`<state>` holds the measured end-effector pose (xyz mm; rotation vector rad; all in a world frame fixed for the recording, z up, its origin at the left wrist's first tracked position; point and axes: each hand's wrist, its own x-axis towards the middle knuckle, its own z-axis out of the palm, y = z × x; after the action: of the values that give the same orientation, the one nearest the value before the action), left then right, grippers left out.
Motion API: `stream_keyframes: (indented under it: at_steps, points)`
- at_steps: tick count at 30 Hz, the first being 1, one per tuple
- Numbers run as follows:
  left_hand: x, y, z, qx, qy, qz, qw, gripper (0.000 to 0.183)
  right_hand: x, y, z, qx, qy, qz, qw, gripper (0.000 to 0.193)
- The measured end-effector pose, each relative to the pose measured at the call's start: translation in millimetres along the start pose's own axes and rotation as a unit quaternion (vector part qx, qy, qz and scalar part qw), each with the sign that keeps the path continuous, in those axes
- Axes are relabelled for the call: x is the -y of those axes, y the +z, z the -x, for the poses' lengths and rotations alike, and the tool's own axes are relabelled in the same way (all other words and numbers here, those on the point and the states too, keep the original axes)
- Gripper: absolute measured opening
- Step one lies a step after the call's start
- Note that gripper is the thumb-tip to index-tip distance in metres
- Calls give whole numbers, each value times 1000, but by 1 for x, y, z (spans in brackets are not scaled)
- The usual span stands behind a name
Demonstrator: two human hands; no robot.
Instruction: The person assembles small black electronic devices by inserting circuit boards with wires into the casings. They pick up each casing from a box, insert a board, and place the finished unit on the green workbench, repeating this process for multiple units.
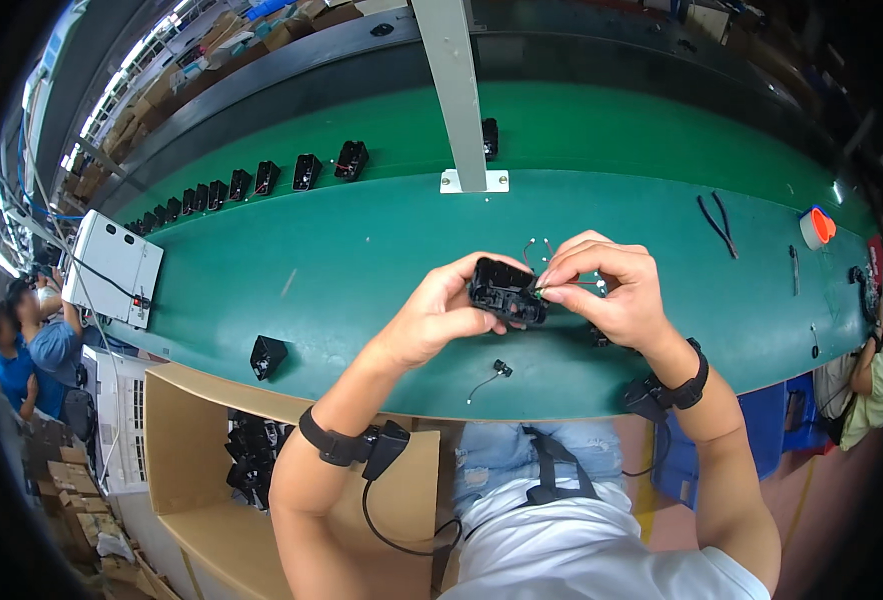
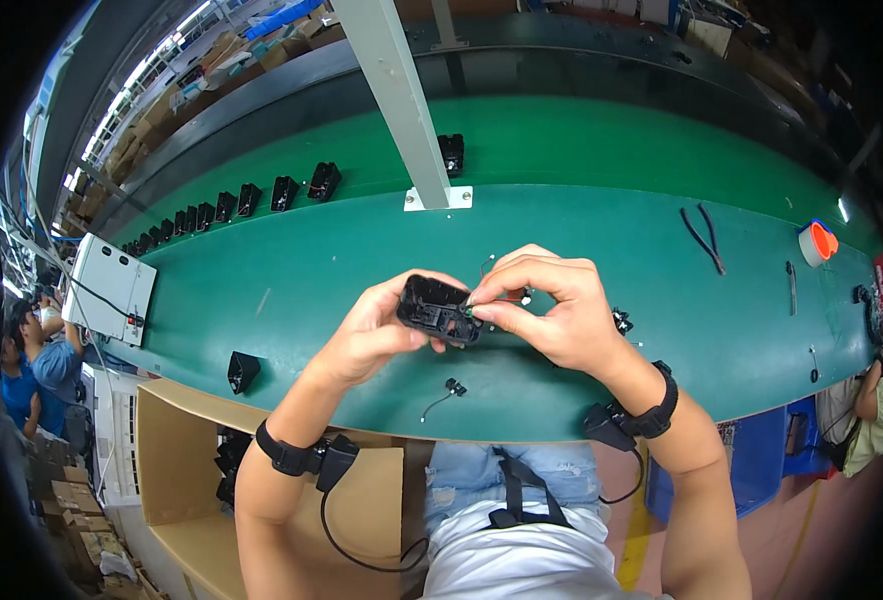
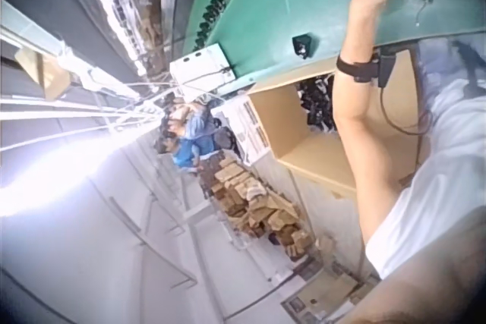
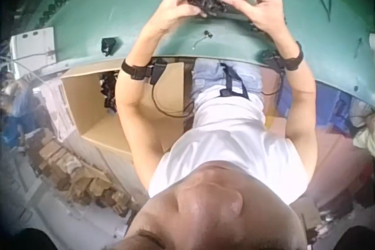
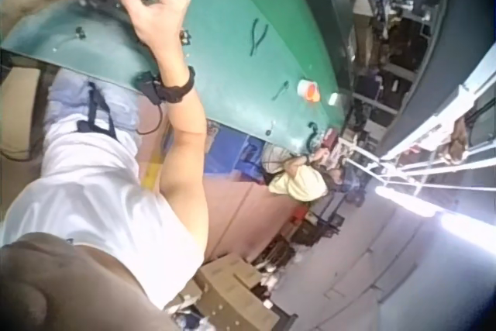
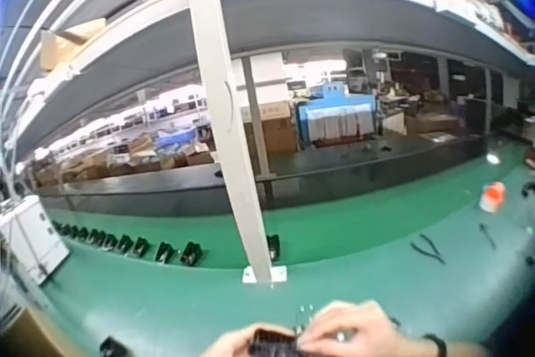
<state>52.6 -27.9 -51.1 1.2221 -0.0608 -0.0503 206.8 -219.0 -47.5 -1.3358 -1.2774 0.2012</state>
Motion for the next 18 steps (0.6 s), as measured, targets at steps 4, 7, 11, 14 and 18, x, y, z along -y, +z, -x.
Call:
stream_keyframes:
  at_steps: [4, 7, 11, 14, 18]
  points:
    - [-3, 5, 4, 1, -42, 85, 995, 56, 3, 9, 1, 1, -38, -9, 999, 14]
    - [-4, 6, 4, -5, -38, 45, 998, 58, 1, 16, 6, -10, -45, -36, 998, 13]
    - [-3, 7, 4, -44, -21, 12, 999, 75, 4, 26, 17, -24, 56, -141, 988, 11]
    - [-4, -1, 1, -29, -9, -29, 999, 76, 8, 34, 23, -51, 115, -226, 966, 12]
    - [-1, -2, -2, 14, -20, -5, 1000, 69, 10, 38, 29, -55, 135, -255, 956, 13]
